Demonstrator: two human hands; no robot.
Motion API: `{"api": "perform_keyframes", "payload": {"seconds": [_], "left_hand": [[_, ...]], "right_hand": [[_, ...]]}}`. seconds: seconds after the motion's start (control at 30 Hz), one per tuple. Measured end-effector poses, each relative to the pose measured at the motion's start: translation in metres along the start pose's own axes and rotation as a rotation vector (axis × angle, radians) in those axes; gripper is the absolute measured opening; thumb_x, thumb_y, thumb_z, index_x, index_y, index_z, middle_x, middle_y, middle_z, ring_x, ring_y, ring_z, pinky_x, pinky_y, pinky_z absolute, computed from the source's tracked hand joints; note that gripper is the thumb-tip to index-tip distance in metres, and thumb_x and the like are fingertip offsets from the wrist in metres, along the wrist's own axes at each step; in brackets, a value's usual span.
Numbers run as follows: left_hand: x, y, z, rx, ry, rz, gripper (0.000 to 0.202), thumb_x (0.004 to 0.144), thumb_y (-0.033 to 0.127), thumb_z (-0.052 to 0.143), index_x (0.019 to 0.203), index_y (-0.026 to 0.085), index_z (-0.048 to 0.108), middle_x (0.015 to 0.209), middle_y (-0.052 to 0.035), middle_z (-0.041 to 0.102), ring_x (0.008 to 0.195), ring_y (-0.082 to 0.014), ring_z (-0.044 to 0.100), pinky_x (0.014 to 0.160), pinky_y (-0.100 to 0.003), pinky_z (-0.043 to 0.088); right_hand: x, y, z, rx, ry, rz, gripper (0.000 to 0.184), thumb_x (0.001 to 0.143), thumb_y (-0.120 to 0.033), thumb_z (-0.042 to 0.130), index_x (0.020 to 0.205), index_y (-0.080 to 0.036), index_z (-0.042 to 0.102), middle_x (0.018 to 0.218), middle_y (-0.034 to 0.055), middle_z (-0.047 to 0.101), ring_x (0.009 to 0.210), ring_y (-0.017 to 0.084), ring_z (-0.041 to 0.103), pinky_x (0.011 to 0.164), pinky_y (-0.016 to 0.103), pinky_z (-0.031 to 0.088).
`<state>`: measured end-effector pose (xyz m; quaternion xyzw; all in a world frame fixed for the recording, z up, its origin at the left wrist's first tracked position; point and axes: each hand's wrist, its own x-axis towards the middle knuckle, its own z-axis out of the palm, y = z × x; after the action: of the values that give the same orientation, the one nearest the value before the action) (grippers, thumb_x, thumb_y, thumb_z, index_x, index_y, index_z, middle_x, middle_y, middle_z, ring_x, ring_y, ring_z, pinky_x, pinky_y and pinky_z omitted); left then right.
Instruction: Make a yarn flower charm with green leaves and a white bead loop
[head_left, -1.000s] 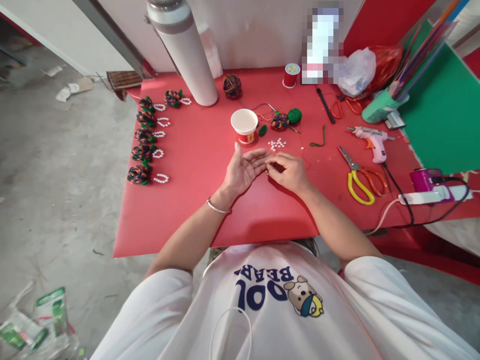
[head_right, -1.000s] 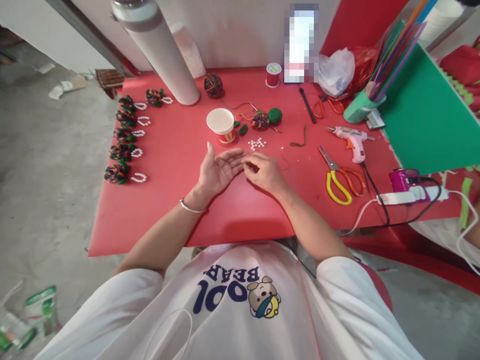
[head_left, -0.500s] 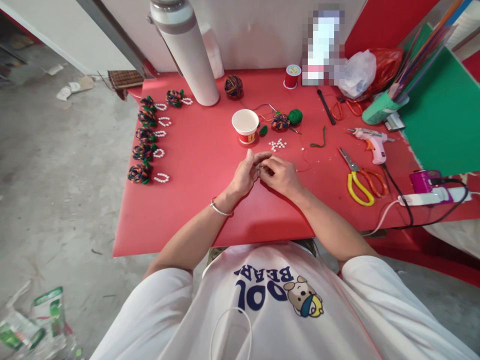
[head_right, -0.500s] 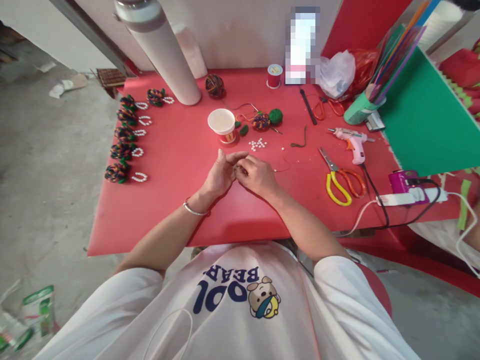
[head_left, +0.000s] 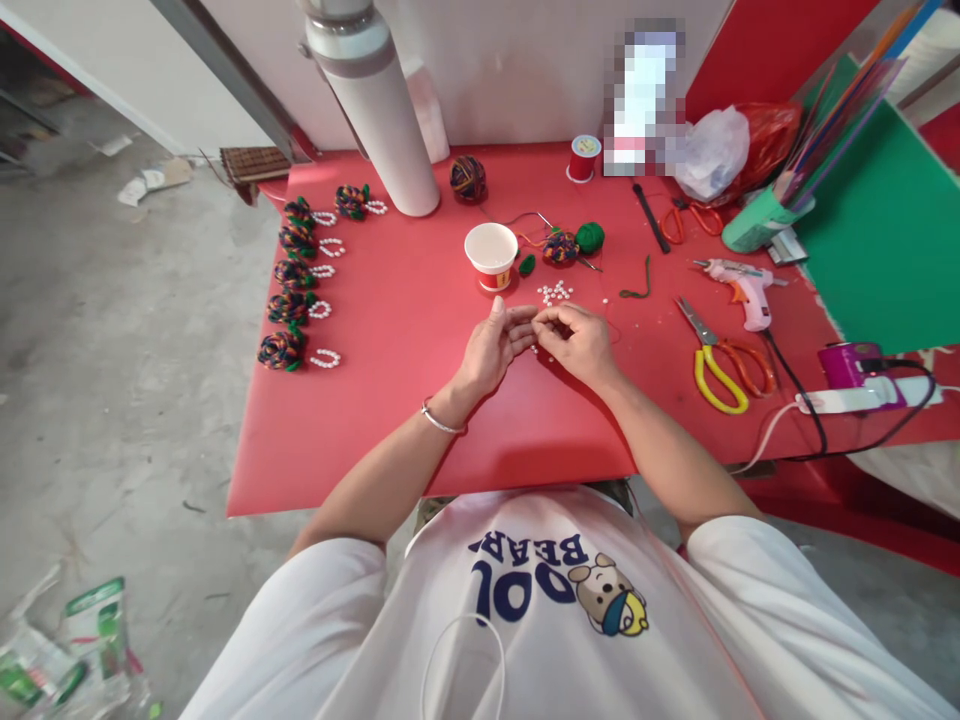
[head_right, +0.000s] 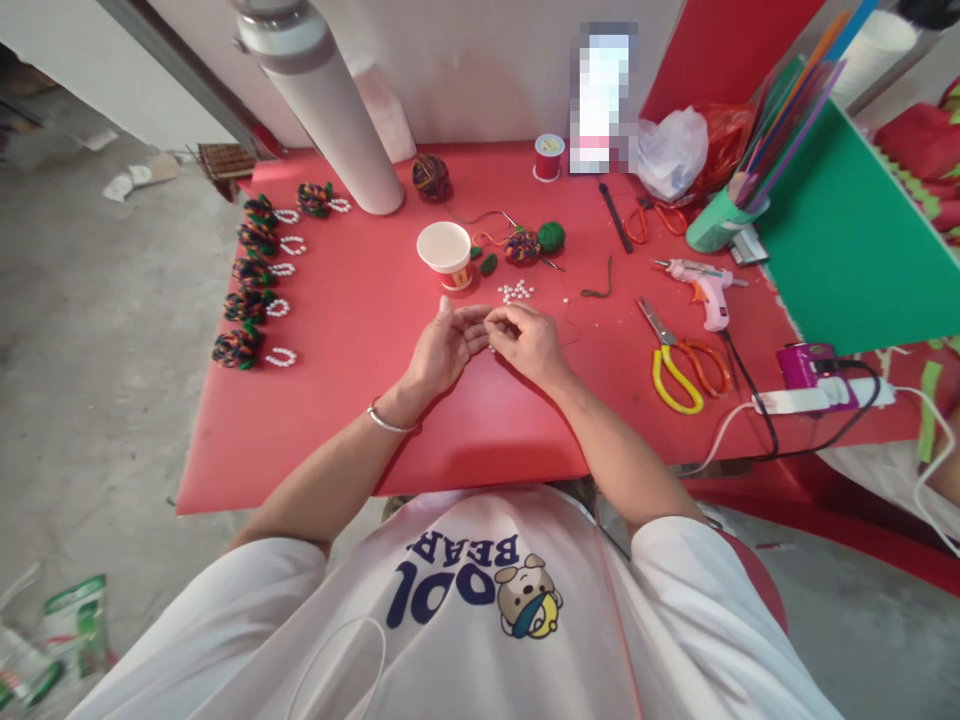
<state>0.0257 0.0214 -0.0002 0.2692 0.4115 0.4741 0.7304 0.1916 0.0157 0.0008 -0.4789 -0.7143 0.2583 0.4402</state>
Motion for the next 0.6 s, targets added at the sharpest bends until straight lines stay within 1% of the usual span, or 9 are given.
{"api": "perform_keyframes", "payload": {"seconds": [0.07, 0.13, 0.2, 0.23, 0.3, 0.43, 0.53, 0.6], "left_hand": [[0.001, 0.000, -0.002, -0.015, 0.001, 0.001, 0.065, 0.101, 0.076, 0.057, 0.102, 0.015, 0.079, 0.101, -0.0129, 0.081, 0.100, -0.0215, 0.079, 0.087, -0.029, 0.062], [0.002, 0.000, -0.003, -0.026, -0.004, 0.009, 0.062, 0.102, 0.074, 0.057, 0.103, 0.016, 0.079, 0.102, -0.0107, 0.080, 0.093, -0.0186, 0.078, 0.080, -0.026, 0.062], [0.002, 0.000, -0.003, -0.028, -0.004, 0.011, 0.060, 0.103, 0.073, 0.056, 0.103, 0.017, 0.079, 0.100, -0.0091, 0.079, 0.086, -0.0171, 0.076, 0.074, -0.025, 0.061], [0.002, 0.000, -0.002, -0.027, -0.001, 0.009, 0.060, 0.103, 0.073, 0.056, 0.103, 0.018, 0.079, 0.099, -0.0086, 0.079, 0.083, -0.0166, 0.075, 0.072, -0.025, 0.060], [0.001, 0.000, -0.002, -0.029, 0.003, 0.005, 0.061, 0.102, 0.074, 0.057, 0.103, 0.017, 0.079, 0.094, -0.0081, 0.078, 0.079, -0.0159, 0.074, 0.070, -0.024, 0.060], [0.001, 0.000, -0.001, -0.020, -0.007, 0.009, 0.061, 0.100, 0.074, 0.060, 0.102, 0.016, 0.079, 0.090, -0.0078, 0.078, 0.080, -0.0164, 0.074, 0.071, -0.025, 0.060], [0.001, 0.000, -0.002, 0.028, -0.049, 0.024, 0.058, 0.101, 0.071, 0.061, 0.099, 0.016, 0.079, 0.091, -0.0082, 0.079, 0.086, -0.0184, 0.077, 0.076, -0.026, 0.061], [0.001, -0.002, -0.003, 0.058, -0.097, 0.045, 0.053, 0.099, 0.066, 0.068, 0.094, 0.015, 0.078, 0.088, -0.0087, 0.079, 0.087, -0.0194, 0.078, 0.078, -0.028, 0.062]], "right_hand": [[-0.001, -0.002, 0.000, -0.005, -0.018, -0.079, 0.014, 0.098, -0.031, 0.067, 0.094, -0.023, 0.077, 0.093, 0.0057, 0.079, 0.080, 0.018, 0.070, 0.077, 0.032, 0.057], [-0.003, -0.004, 0.001, 0.007, -0.040, -0.166, 0.015, 0.101, -0.032, 0.067, 0.098, -0.024, 0.079, 0.109, 0.0089, 0.081, 0.098, 0.021, 0.076, 0.089, 0.035, 0.060], [-0.005, -0.004, 0.004, 0.010, -0.088, -0.208, 0.015, 0.102, -0.031, 0.068, 0.100, -0.024, 0.080, 0.124, 0.0104, 0.080, 0.111, 0.022, 0.077, 0.097, 0.037, 0.061], [-0.005, -0.003, 0.005, -0.002, -0.113, -0.210, 0.014, 0.102, -0.030, 0.068, 0.100, -0.024, 0.081, 0.127, 0.0104, 0.080, 0.113, 0.022, 0.077, 0.099, 0.037, 0.062], [-0.006, -0.001, 0.008, -0.041, -0.142, -0.200, 0.014, 0.101, -0.029, 0.069, 0.100, -0.024, 0.082, 0.123, 0.0100, 0.082, 0.110, 0.023, 0.078, 0.099, 0.039, 0.062], [-0.004, 0.003, 0.012, -0.036, -0.118, -0.191, 0.014, 0.100, -0.027, 0.069, 0.097, -0.023, 0.082, 0.108, 0.0095, 0.084, 0.102, 0.023, 0.079, 0.095, 0.039, 0.062], [-0.003, 0.002, 0.011, 0.029, -0.055, -0.130, 0.013, 0.098, -0.029, 0.070, 0.094, -0.024, 0.082, 0.106, 0.0084, 0.084, 0.097, 0.021, 0.078, 0.090, 0.037, 0.063], [-0.002, 0.000, 0.009, 0.052, 0.010, -0.069, 0.014, 0.097, -0.032, 0.072, 0.092, -0.025, 0.082, 0.105, 0.0080, 0.084, 0.090, 0.020, 0.077, 0.082, 0.035, 0.062]]}}
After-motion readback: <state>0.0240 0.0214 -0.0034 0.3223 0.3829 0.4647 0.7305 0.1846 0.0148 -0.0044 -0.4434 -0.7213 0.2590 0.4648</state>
